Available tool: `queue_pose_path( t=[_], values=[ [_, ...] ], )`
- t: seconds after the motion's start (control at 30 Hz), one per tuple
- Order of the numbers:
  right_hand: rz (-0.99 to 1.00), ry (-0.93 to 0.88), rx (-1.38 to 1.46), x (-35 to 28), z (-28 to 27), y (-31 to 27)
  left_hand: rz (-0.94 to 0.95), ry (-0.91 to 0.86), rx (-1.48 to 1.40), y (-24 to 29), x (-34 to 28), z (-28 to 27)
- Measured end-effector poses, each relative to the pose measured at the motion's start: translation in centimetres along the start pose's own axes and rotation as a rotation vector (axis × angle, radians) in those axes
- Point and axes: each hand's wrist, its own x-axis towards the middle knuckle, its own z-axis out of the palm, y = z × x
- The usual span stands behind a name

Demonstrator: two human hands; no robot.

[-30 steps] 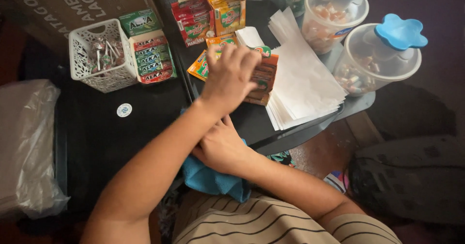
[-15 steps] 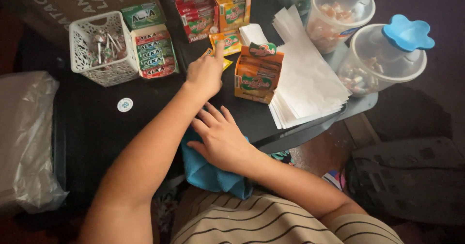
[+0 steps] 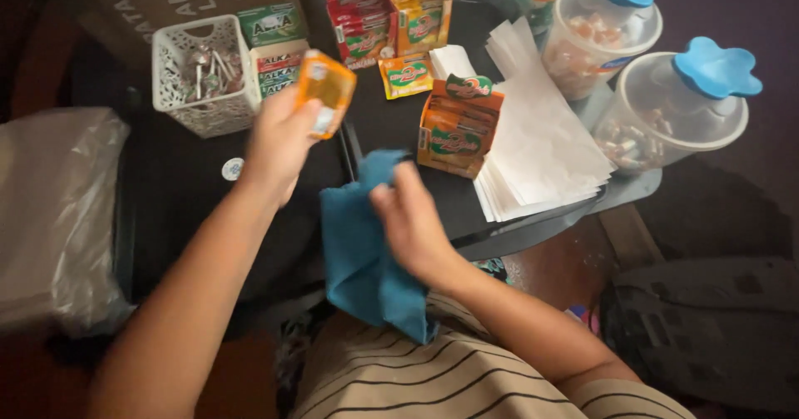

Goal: Cleaning small plastic frames with a microfiber cloth and then filling a plastic bag with small items from a container.

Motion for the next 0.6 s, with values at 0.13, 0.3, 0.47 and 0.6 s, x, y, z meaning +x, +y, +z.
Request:
queue_pose_path(
  t=[0.13,0.3,0.47,0.6],
  values=[
    [0.07,0.367,0.495,0.2,-0.9,-2.6,-0.147,0.25,-0.642,5.6,-7.8,1.1],
    [-0.199,0.278,0.339,0.3,0.9,-7.6,-0.232,0.289,-0.899,7.3,-13.0,4.5],
    [-0.486,0.009,-0.204,1.2,2.1,-5.1,-0.209,0.234,-0.908,8.7,-13.4,4.6],
    [-0.457,0.004,-0.178,1.5,1.9,-5.3,-0.117,0.187,-0.831,8.5,-13.9,4.6]
  ],
)
